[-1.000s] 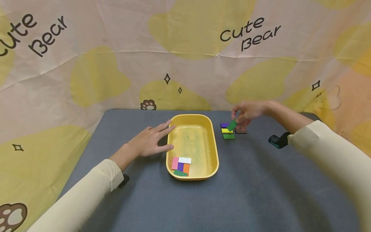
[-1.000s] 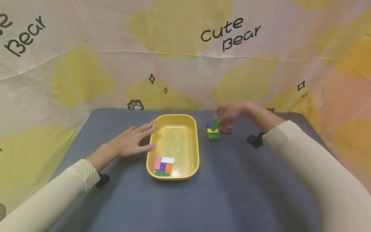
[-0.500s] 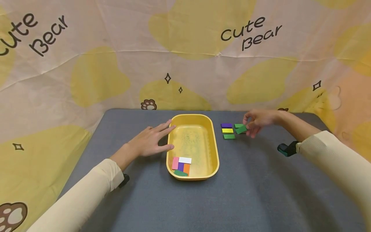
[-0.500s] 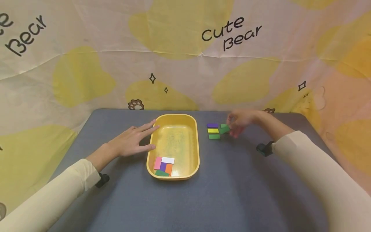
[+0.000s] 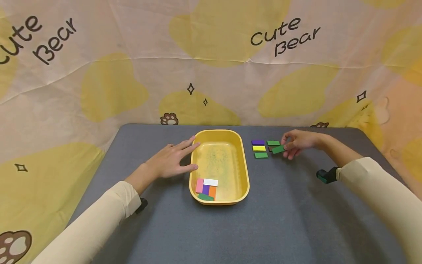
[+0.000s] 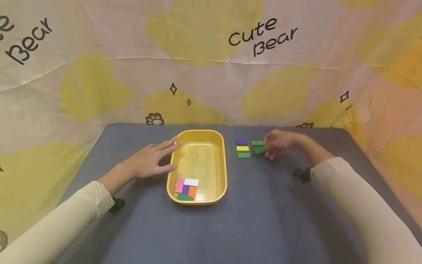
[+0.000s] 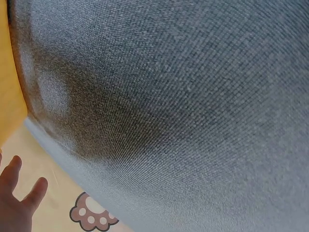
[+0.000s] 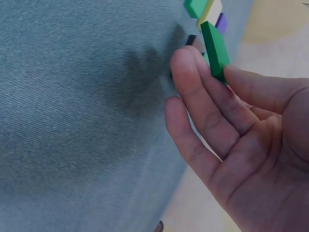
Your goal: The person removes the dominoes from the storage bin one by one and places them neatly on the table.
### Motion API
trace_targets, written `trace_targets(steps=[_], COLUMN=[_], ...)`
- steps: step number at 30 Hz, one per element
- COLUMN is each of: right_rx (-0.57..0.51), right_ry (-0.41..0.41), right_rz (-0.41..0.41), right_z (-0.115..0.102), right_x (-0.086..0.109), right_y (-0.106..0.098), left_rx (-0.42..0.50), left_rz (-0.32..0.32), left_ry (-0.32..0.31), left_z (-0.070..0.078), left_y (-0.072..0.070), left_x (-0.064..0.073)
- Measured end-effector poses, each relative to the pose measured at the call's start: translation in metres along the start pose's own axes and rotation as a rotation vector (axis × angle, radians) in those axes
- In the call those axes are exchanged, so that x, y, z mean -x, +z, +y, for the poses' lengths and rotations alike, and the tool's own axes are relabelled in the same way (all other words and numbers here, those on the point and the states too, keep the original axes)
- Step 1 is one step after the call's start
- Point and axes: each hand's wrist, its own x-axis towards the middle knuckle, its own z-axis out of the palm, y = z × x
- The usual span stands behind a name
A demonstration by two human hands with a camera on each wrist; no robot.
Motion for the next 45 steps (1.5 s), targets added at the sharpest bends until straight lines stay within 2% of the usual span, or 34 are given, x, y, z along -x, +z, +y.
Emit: trace_targets(steps=[10,19,32,38,45], right_rx=[-0.049,-0.015,0.02,0.012,0.069], right_ry=[0.014,0.001,0.027,0.028,0.009], right_rz=[0.006,0.021,0.023,0.025,0.04], right_z=[0.013,0.017,0.02,0.018,0.006], right_x=[-0.01,-0.014,-0.01,-0.008,-0.009], right_y=[0.005,0.009,0.01,0.008,0.002], left_rx=[0.0,-0.001,0.003,0.001,-0.006], left_rz=[-0.006,-0.009,-0.003,0.004,0.002], left_ry=[-0.008,-0.012,0.001,0.003,-0.003], left_z=[0.002,0.003,0.005,0.004,0.003], left_y=[-0.002,-0.003,-0.003,-0.002,-0.001], left_x=[0.0,0.0,0.0,-0.001,-0.001])
